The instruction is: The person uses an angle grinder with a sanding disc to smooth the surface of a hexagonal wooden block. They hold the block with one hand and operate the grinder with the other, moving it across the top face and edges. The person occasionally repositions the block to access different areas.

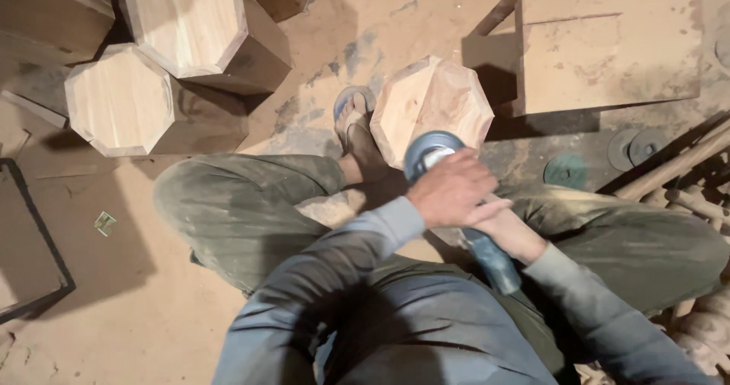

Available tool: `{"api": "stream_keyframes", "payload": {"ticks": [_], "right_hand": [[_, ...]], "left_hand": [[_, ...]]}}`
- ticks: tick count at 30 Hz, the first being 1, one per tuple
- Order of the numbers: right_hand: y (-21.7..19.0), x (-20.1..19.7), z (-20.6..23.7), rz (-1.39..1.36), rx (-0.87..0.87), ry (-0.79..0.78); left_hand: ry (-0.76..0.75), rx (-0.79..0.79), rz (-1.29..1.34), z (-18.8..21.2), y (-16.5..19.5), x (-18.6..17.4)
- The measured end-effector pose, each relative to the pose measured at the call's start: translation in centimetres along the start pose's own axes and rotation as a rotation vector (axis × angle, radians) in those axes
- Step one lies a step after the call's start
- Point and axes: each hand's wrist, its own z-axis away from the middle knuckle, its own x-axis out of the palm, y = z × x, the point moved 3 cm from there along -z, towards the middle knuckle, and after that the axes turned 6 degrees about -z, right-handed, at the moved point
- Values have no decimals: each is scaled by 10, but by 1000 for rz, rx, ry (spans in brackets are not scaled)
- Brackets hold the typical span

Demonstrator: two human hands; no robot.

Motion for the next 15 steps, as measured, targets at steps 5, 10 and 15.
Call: {"api": "stream_keyframes", "payload": {"ticks": [5, 10, 15], "right_hand": [[1, -39, 15, -69, 94, 51], [-16, -48, 0, -366, 133, 99], [-42, -28, -32, -385, 154, 79]], "left_hand": [[112, 54, 14, -38, 9, 23], [91, 41, 54, -69, -9, 25], [95, 12, 33, -66, -37, 1]]}}
